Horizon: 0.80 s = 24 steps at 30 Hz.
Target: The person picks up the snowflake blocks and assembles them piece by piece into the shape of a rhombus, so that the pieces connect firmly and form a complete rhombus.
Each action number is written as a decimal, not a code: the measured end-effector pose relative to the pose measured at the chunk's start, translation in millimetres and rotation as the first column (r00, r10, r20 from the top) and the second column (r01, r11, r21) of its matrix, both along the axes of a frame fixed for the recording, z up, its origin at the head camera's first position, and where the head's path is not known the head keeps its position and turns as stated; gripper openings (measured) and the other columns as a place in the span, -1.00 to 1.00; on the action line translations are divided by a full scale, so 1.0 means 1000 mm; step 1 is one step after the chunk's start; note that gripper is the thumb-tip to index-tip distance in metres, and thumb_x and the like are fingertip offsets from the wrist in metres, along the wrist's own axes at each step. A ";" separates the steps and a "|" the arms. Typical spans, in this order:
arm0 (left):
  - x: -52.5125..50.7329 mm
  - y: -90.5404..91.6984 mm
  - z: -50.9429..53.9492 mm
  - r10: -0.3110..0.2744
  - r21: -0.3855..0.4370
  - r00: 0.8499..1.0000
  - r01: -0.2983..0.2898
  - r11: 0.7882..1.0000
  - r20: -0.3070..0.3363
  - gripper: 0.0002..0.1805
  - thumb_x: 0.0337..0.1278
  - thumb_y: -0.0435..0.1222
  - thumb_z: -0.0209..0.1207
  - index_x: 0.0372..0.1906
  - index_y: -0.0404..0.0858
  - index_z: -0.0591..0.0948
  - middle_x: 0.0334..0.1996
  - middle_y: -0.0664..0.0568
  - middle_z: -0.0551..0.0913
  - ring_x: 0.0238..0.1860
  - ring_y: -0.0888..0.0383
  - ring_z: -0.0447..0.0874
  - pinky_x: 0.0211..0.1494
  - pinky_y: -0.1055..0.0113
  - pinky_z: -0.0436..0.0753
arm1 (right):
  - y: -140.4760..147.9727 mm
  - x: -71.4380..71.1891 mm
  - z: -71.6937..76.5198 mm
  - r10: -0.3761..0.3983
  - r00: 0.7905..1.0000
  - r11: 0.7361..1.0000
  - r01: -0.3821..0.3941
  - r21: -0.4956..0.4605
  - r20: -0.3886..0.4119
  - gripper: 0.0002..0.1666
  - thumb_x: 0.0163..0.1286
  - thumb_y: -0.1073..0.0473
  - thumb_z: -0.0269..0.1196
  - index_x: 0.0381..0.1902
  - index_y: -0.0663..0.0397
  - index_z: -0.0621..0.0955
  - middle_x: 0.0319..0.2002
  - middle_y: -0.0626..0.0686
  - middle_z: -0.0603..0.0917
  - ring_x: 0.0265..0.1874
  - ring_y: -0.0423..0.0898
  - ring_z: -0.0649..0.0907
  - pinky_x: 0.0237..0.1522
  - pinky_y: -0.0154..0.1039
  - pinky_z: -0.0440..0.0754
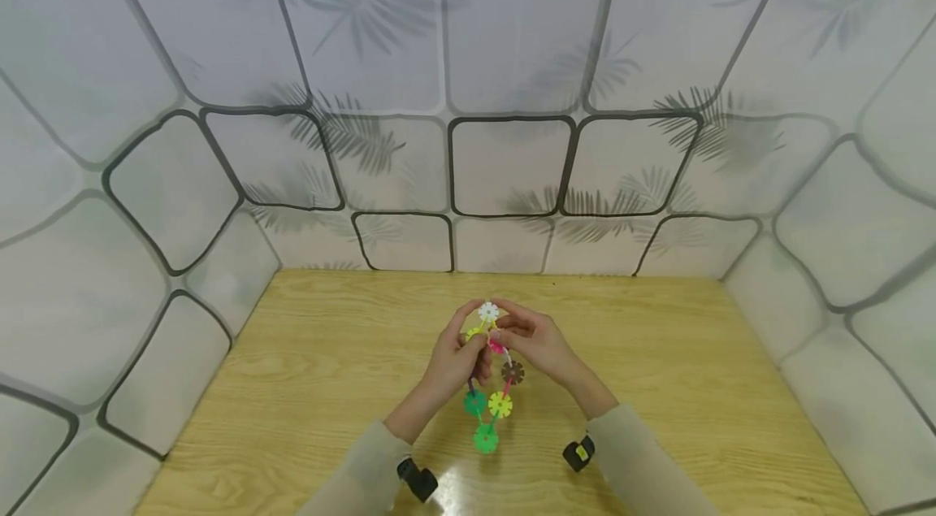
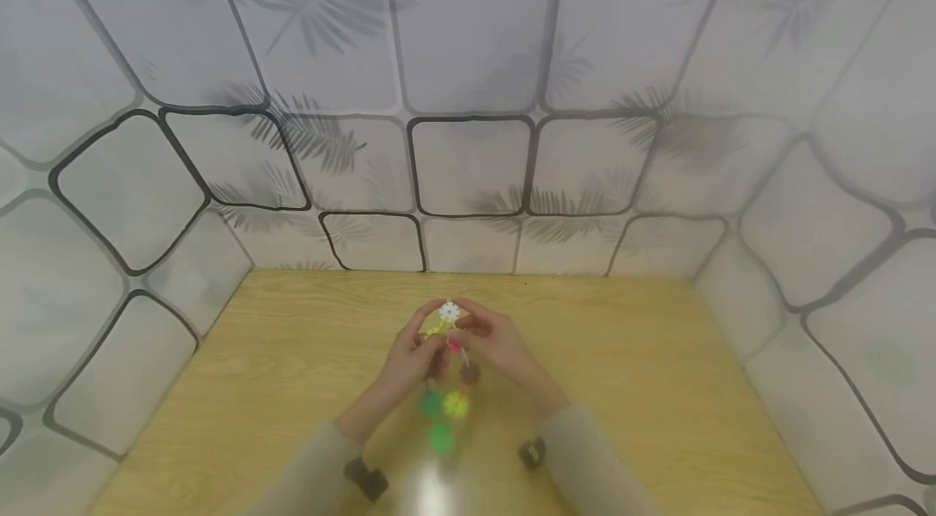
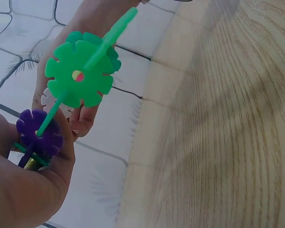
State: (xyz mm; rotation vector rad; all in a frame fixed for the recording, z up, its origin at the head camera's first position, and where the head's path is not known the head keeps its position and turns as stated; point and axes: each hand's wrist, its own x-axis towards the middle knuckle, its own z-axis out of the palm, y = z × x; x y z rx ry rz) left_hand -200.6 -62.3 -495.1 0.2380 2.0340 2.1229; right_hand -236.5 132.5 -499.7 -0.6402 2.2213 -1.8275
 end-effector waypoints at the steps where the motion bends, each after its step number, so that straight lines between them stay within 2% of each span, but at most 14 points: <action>1: 0.000 0.000 0.000 -0.001 0.000 1.000 0.001 1.000 0.000 -0.32 0.55 -0.42 -0.04 0.65 -0.05 0.19 -0.60 0.03 0.60 -0.68 0.22 0.58 -0.55 0.39 0.67 | 0.000 0.000 0.000 -0.005 1.000 1.000 0.005 -0.001 -0.005 -0.30 0.56 0.21 0.30 0.58 0.14 0.39 0.08 0.33 0.70 -0.03 -0.21 0.76 0.00 -0.36 0.75; 7: -0.001 0.000 0.001 -0.021 -0.012 1.000 0.021 1.000 0.000 -0.31 0.53 -0.42 -0.04 0.66 -0.07 0.18 -0.60 0.05 0.61 -0.66 0.22 0.61 -0.53 0.37 0.70 | -0.001 0.001 0.001 -0.028 0.999 1.000 0.028 0.003 -0.021 -0.31 0.55 0.21 0.32 0.55 0.24 0.41 0.06 0.32 0.71 -0.10 -0.31 0.77 -0.04 -0.38 0.75; 9: -0.003 -0.002 -0.001 -0.030 -0.023 1.000 0.030 0.999 -0.003 -0.32 0.55 -0.41 -0.02 0.66 -0.06 0.18 -0.58 -0.03 0.64 -0.64 0.20 0.65 -0.50 0.34 0.73 | -0.001 0.000 0.001 -0.029 0.999 1.000 0.029 0.011 -0.017 -0.31 0.55 0.20 0.32 0.55 0.21 0.42 0.06 0.32 0.72 -0.11 -0.30 0.77 -0.04 -0.37 0.75; 11: -0.006 -0.004 -0.003 -0.042 -0.032 0.999 0.042 0.999 -0.002 -0.32 0.55 -0.41 0.00 0.66 -0.07 0.19 -0.53 -0.20 0.69 -0.59 0.17 0.71 -0.45 0.26 0.79 | -0.001 -0.001 0.000 -0.031 0.999 0.999 0.032 0.023 -0.012 -0.32 0.55 0.19 0.32 0.55 0.15 0.43 0.06 0.30 0.72 -0.11 -0.29 0.77 -0.04 -0.36 0.75; 13: -0.007 -0.006 -0.004 -0.056 -0.039 0.998 0.056 0.998 0.006 -0.30 0.55 -0.41 0.03 0.67 -0.10 0.18 -0.47 -0.21 0.73 -0.51 0.06 0.79 -0.34 0.09 0.85 | 0.000 -0.001 -0.001 -0.028 1.000 0.999 0.028 0.034 -0.011 -0.33 0.56 0.19 0.30 0.55 0.15 0.43 0.06 0.30 0.71 -0.11 -0.27 0.76 -0.04 -0.35 0.75; 14: -0.008 -0.007 -0.005 -0.062 -0.045 0.998 0.063 0.997 0.011 -0.30 0.54 -0.41 0.04 0.67 -0.11 0.18 -0.43 -0.29 0.75 -0.46 -0.01 0.83 -0.29 0.03 0.86 | 0.001 -0.002 -0.002 -0.025 1.000 0.999 0.025 0.037 -0.009 -0.33 0.57 0.19 0.30 0.56 0.15 0.42 0.06 0.30 0.71 -0.10 -0.27 0.76 -0.03 -0.34 0.75; 18: -0.011 -0.012 -0.007 -0.091 -0.069 0.996 0.092 0.993 0.010 -0.30 0.52 -0.42 0.01 0.68 -0.17 0.19 -0.38 -0.30 0.78 -0.30 -0.15 0.88 -0.28 0.13 0.84 | 0.006 -0.005 -0.008 -0.005 1.000 0.999 0.005 0.050 0.005 -0.30 0.58 0.19 0.28 0.58 0.20 0.38 0.08 0.31 0.70 -0.08 -0.25 0.75 0.00 -0.37 0.73; 21: -0.016 -0.014 -0.011 -0.110 -0.077 0.994 0.110 0.991 -0.001 -0.31 0.51 -0.44 -0.04 0.67 -0.19 0.21 -0.29 -0.43 0.78 -0.22 -0.27 0.86 -0.29 0.23 0.82 | 0.009 -0.008 -0.012 0.003 1.000 0.998 -0.005 0.057 0.024 -0.29 0.59 0.18 0.28 0.59 0.19 0.36 0.09 0.32 0.69 -0.05 -0.23 0.74 0.01 -0.40 0.72; 24: -0.020 -0.016 -0.014 -0.130 -0.061 0.991 0.130 0.990 0.011 -0.31 0.50 -0.46 -0.08 0.66 -0.17 0.23 -0.21 -0.55 0.75 -0.14 -0.42 0.81 -0.11 0.04 0.86 | 0.010 -0.009 -0.013 0.001 0.999 0.998 -0.003 0.070 0.038 -0.30 0.59 0.16 0.27 0.59 0.14 0.37 0.13 0.32 0.69 0.00 -0.14 0.75 0.03 -0.35 0.73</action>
